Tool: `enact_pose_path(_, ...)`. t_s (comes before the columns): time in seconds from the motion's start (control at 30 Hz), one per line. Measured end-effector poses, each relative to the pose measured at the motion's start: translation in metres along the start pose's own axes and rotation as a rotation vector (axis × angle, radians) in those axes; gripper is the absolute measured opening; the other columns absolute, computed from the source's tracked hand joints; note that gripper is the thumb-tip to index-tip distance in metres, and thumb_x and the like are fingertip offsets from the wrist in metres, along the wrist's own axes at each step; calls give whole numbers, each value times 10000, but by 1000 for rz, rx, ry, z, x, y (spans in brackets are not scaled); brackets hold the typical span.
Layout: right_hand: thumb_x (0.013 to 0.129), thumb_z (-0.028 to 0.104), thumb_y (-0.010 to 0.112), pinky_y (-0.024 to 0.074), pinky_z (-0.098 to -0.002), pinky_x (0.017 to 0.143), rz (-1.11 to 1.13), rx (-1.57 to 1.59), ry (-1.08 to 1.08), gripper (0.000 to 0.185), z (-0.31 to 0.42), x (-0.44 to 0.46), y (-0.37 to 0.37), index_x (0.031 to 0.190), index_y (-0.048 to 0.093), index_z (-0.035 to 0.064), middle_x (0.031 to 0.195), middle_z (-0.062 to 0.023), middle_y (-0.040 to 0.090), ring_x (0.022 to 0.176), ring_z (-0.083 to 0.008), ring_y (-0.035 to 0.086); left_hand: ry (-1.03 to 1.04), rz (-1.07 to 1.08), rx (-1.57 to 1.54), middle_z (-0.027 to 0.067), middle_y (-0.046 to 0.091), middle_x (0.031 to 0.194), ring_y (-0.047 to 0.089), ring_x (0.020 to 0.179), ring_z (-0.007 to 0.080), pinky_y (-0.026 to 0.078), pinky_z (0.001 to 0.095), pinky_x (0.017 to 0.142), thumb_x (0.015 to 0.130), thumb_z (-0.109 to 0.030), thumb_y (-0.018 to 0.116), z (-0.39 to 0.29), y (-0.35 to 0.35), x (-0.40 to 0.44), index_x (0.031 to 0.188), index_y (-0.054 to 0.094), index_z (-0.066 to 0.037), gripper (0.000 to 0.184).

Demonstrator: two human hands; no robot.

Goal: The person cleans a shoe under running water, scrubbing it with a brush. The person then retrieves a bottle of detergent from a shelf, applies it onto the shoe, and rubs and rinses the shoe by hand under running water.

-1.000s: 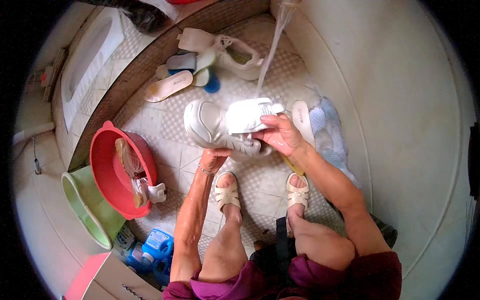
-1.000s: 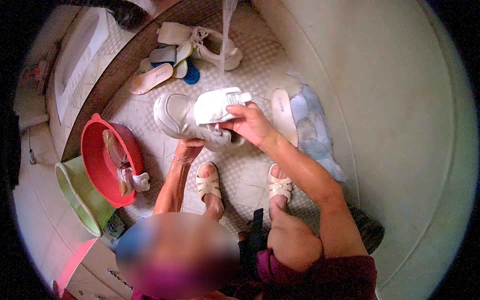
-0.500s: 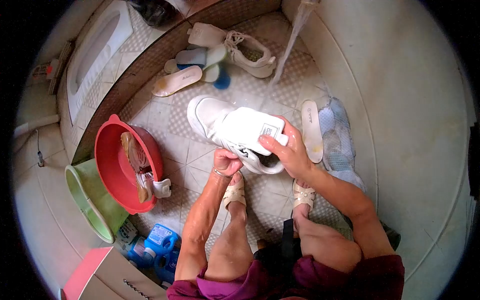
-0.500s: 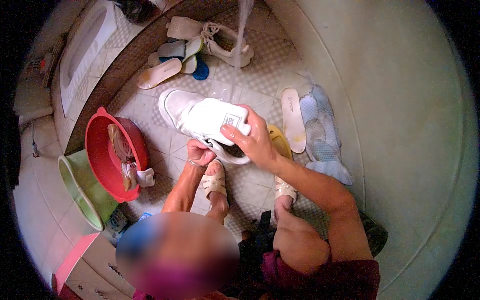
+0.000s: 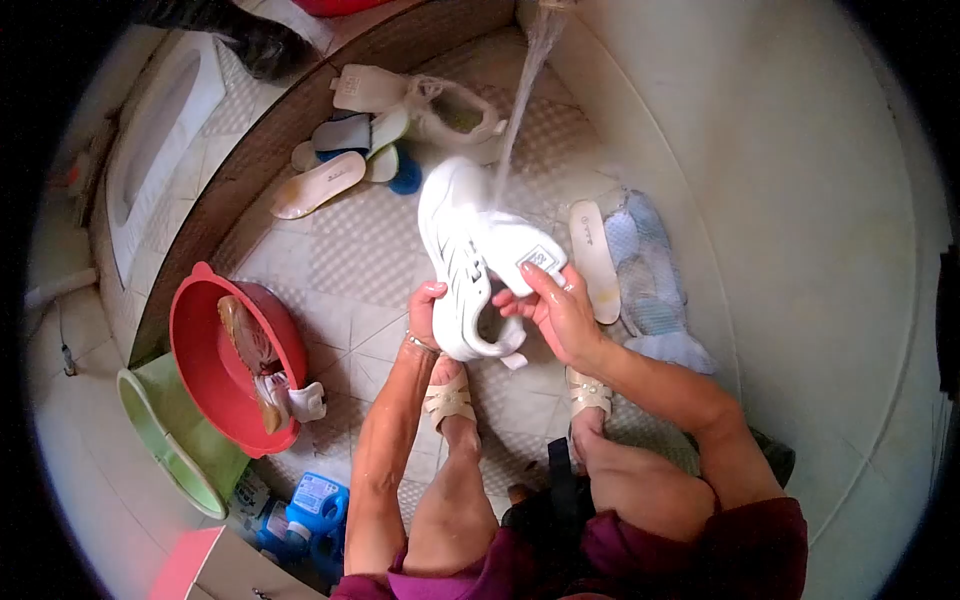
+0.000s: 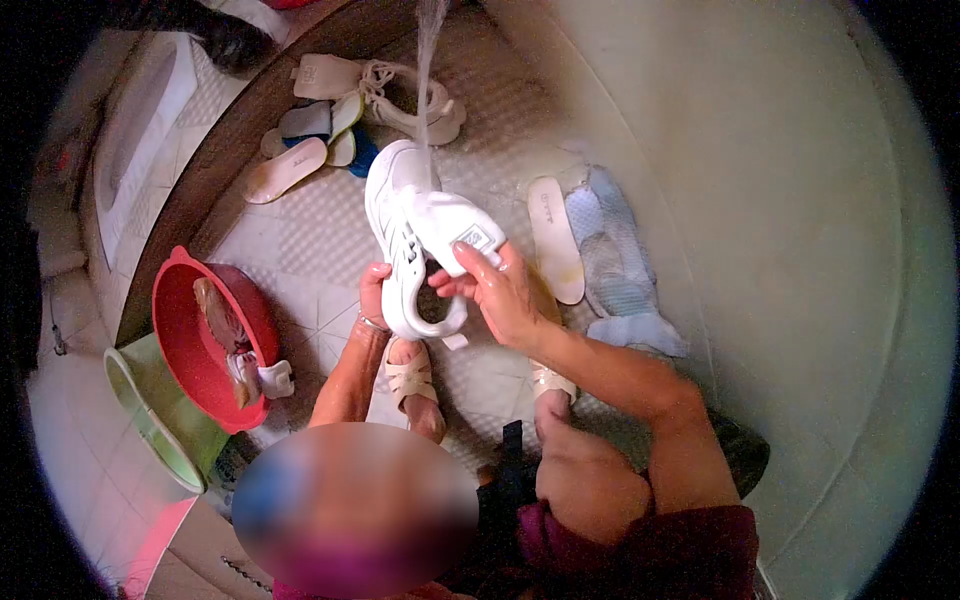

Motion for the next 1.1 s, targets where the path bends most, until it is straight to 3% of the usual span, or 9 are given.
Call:
enact_pose_path(0.3, 892, 263, 484, 427, -235, 540, 37, 160, 344, 262, -8, -11, -2, 996, 506, 24, 740, -99, 592, 607, -136, 544, -17, -78, -46, 171, 579, 1059, 584, 917, 288, 454, 356, 877, 673, -233, 492, 5, -17, -11, 1173, 451, 35, 568)
enact_pose_path(0.43, 839, 358, 550, 421, -216, 460, 86, -80, 333, 336, 7, 3, -16, 903, 548, 28, 655, -83, 608, 498, -121, 541, 47, -178, 6, 171, 589, 1044, 587, 898, 284, 454, 354, 872, 693, -260, 503, 7, -35, -14, 1160, 468, 29, 551)
enact_pose_path(0.5, 841, 339, 556, 420, -222, 430, 537, -412, 536, 311, 26, 13, -41, 804, 561, 31, 628, -94, 609, 477, -109, 543, 22, -194, 14, 171, 589, 1045, 587, 902, 284, 454, 356, 873, 698, -261, 506, 3, -35, -19, 1163, 466, 30, 550)
enact_pose_path(0.57, 858, 220, 549, 425, -221, 454, 488, -925, 534, 225, 59, 18, -48, 790, 567, 6, 611, -62, 597, 498, -99, 539, -1, -211, 13, 171, 589, 1046, 587, 906, 283, 453, 357, 874, 703, -262, 510, 3, -36, -24, 1166, 465, 31, 549)
enact_pose_path(0.7, 829, 163, 582, 470, -212, 606, 212, -990, -196, 196, 97, 50, -53, 917, 581, -12, 726, -64, 609, 659, -103, 574, -78, -220, 29, 171, 588, 1051, 591, 909, 280, 460, 357, 867, 712, -259, 520, 2, -6, -30, 1176, 457, 33, 551)
enact_pose_path(0.83, 713, 319, 709, 425, -286, 818, 218, -1254, -779, 517, 38, 97, -18, 1097, 549, 11, 972, -126, 575, 941, -171, 531, -127, -194, 132, 175, 583, 1063, 601, 895, 275, 481, 346, 839, 712, -248, 536, 6, 6, -29, 1193, 442, 39, 568)
enact_pose_path(0.87, 713, 319, 709, 425, -286, 818, 214, -1252, -779, 517, 29, 105, -15, 1097, 549, 11, 972, -126, 575, 941, -171, 531, -132, -224, 157, 176, 588, 1052, 608, 876, 269, 490, 341, 825, 707, -244, 540, 6, 10, -29, 1180, 454, 42, 559)
enact_pose_path(0.93, 665, 373, 736, 413, -306, 855, 322, -716, -141, 611, 11, 118, -13, 1137, 540, 39, 1026, -157, 573, 984, -214, 532, -122, -233, 143, 176, 594, 1037, 610, 870, 265, 490, 341, 823, 704, -236, 541, 6, 4, -30, 1172, 460, 45, 552)
enact_pose_path(1.1, 696, 392, 701, 438, -304, 807, 245, -924, -365, 587, 15, 110, -4, 1128, 539, 29, 1006, -174, 592, 911, -248, 572, -109, -232, 95, 179, 602, 1016, 615, 856, 262, 494, 342, 814, 698, -228, 544, -1, -6, -31, 1163, 466, 50, 547)
Point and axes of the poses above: each hand's wrist, its own x-axis towards the middle knuckle, its own y-axis out of the palm, z = x × y, the point moved 1 cm from there along x, towards the middle knuckle
